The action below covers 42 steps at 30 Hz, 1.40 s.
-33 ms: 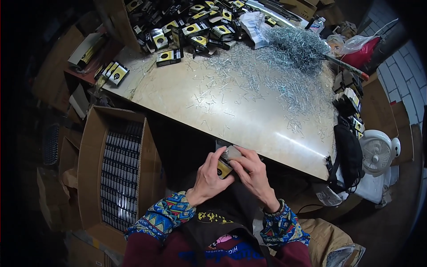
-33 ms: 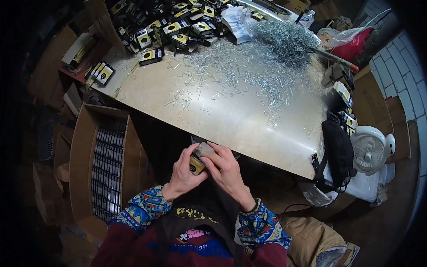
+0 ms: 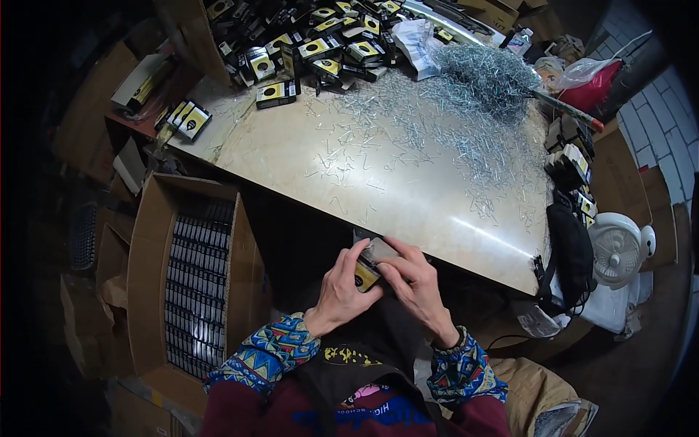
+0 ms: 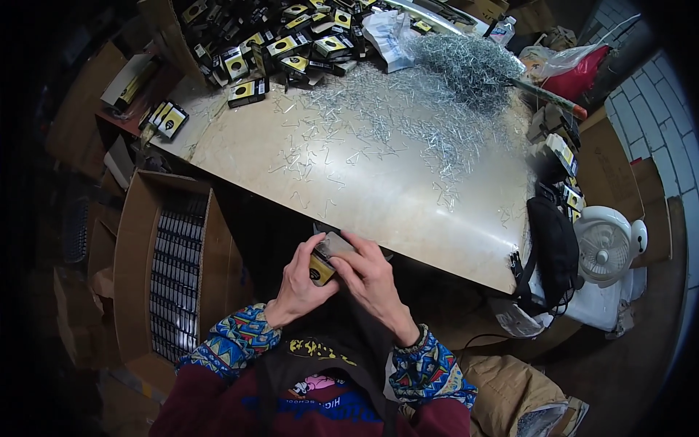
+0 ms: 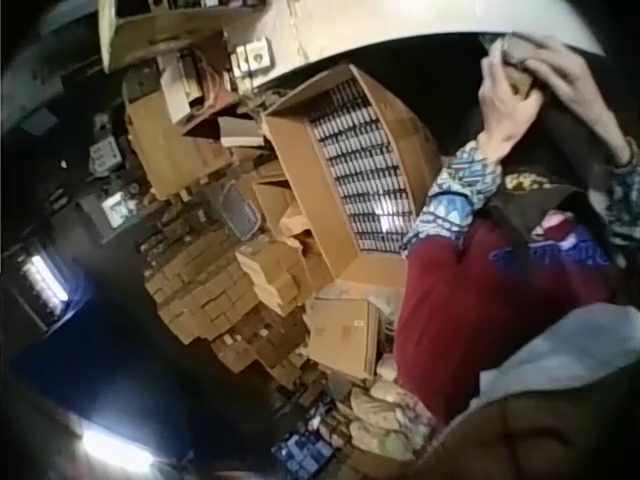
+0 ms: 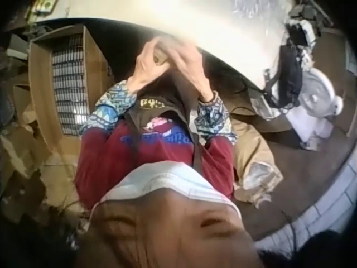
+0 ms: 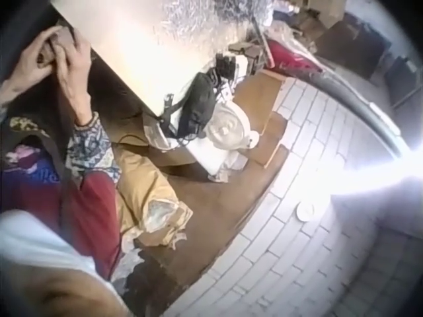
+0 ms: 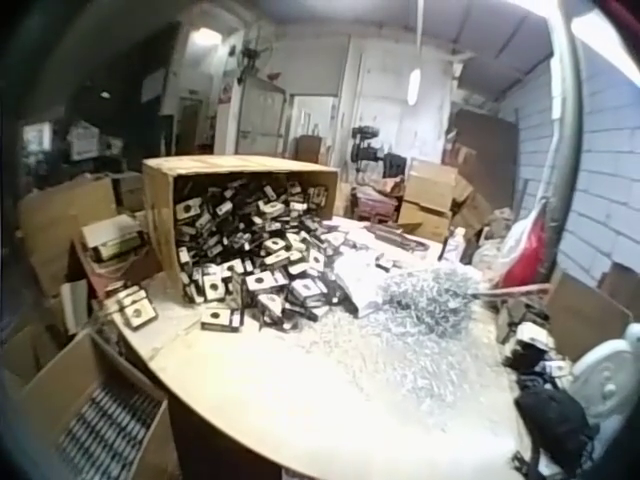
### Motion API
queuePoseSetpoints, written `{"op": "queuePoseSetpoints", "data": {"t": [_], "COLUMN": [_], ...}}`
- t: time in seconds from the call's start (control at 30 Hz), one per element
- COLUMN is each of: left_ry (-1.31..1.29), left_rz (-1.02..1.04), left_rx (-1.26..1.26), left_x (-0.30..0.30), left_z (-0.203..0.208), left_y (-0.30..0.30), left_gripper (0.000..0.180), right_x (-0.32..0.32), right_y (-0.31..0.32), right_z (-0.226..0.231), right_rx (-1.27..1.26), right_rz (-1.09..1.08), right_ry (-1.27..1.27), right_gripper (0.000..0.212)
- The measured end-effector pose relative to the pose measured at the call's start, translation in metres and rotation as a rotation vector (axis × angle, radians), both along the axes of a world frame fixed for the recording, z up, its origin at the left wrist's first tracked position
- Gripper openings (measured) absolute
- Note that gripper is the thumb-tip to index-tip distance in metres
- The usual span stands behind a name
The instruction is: Packing small yellow and black boxes into a larger container on a workbench.
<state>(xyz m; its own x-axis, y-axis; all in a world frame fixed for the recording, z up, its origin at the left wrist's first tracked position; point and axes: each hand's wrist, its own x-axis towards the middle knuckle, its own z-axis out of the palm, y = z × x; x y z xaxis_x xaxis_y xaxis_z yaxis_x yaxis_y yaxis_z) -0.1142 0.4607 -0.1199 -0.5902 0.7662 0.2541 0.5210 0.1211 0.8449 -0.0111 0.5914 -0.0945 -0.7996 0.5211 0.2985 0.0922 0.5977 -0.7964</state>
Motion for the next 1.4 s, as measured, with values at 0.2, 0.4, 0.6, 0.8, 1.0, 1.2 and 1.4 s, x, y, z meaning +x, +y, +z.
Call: {"op": "queuePoseSetpoints", "data": {"t": [0.2,0.4,0.6,0.8,1.0,1.2,1.4], "left_ry": [0.013,-0.018,0.055,0.075,0.110,0.128,0.063], "left_rz": [-0.022,-0.003,-0.053,0.041,0.044,0.036,0.043], "left_rx": [0.036,0.070,0.073,-0.123,-0.126,-0.093,-0.056], "left_x": [-0.004,-0.007,-0.004,-0.004,0.000,-0.003,-0.008], "left_z": [0.003,0.002,0.001,0.009,-0.001,-0.002,-0.004], "left_y": [0.001,-0.002,0.000,0.002,0.000,0.000,0.003], "left_gripper": [0.079,0.067,0.070,0.073,0.069,0.063,0.049], "right_x": [-0.003,0.009,0.002,-0.005,-0.008,-0.011,-0.014], "right_y": [0.001,-0.004,-0.032,-0.039,-0.043,-0.045,-0.053], "right_z": [0.010,0.001,-0.006,-0.007,-0.003,-0.008,-0.007], "right_rx": [0.216,0.041,-0.461,-0.494,-0.626,-0.571,0.001], "right_rz": [0.153,0.008,-0.089,-0.105,-0.275,-0.262,-0.195], "right_ry": [-0.002,0.080,0.152,0.128,0.067,0.131,0.163], "right_gripper": [0.029,0.032,0.028,0.022,0.024,0.022,0.021]}}
